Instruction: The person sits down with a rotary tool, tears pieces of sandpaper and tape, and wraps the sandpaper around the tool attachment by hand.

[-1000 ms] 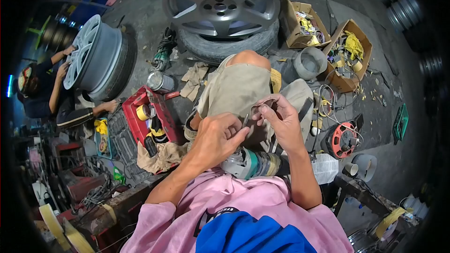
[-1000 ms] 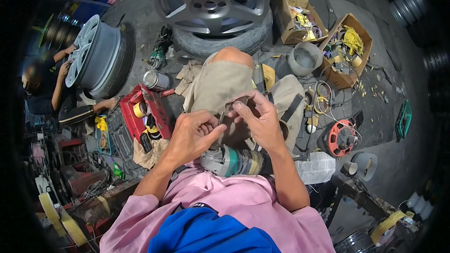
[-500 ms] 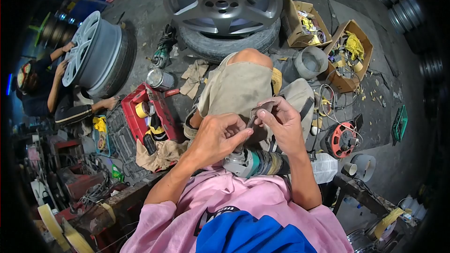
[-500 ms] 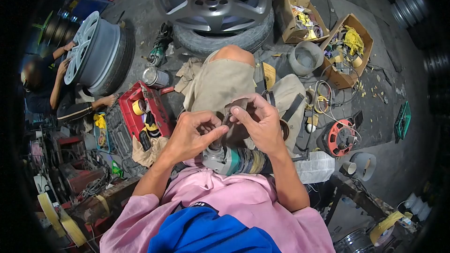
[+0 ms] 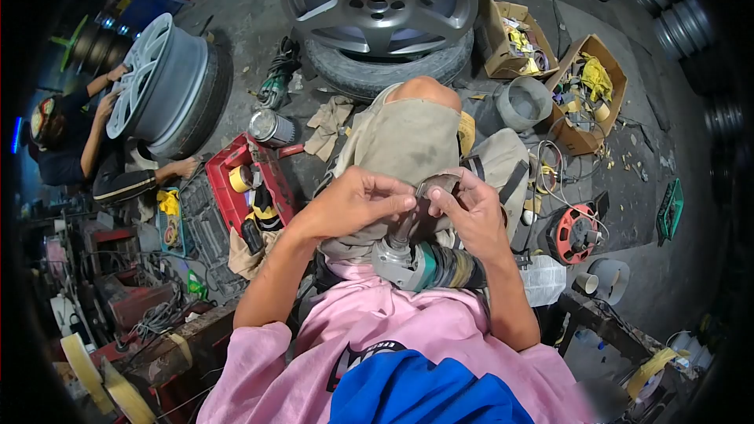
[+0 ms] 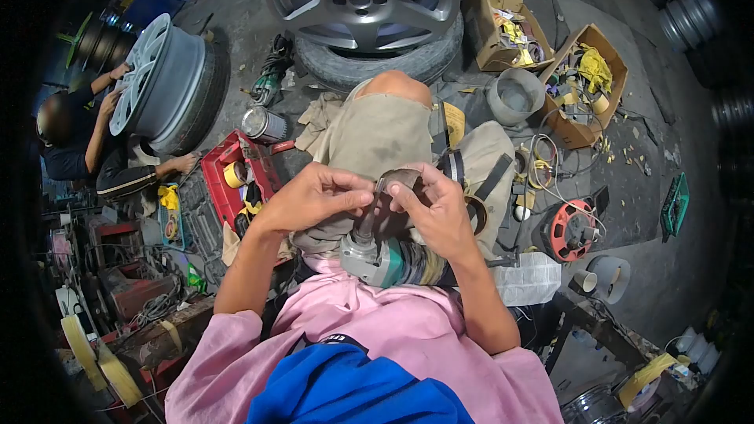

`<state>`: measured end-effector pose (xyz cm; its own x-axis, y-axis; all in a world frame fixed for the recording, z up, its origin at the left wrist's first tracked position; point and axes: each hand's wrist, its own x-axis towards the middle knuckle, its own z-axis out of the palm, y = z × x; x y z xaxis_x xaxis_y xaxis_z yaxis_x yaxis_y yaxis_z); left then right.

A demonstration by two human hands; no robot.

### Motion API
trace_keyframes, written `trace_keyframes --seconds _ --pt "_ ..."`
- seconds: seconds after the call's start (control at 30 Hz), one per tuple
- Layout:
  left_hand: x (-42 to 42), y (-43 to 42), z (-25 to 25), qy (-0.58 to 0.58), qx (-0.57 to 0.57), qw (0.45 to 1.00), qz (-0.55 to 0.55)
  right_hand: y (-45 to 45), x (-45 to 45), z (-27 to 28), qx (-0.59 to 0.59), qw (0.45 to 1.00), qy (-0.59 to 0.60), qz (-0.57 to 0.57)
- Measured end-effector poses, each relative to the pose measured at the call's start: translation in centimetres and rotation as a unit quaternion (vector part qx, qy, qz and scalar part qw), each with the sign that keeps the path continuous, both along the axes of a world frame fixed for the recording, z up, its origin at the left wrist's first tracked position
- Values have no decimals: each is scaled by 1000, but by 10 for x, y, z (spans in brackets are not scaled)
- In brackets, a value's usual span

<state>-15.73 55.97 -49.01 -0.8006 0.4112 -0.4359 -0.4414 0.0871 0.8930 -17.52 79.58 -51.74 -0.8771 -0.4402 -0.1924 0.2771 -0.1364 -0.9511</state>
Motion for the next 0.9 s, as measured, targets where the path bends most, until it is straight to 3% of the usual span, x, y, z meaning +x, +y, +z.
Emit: trace_keyframes --seconds 0.17,0.43,0.57,0.9 --pt "-7 7 4 -58 30 996 54 -1 -1 3 34 999 11 -1" --pt "-7 13 1 -4 32 999 27 9 -9 13 18 998 -7 61" --pt "0 23 10 92 -30 994 57 2 -5 24 6 1000 -12 23" --pt "4 30 18 81 -61 992 74 -16 4 18 17 996 0 -85"
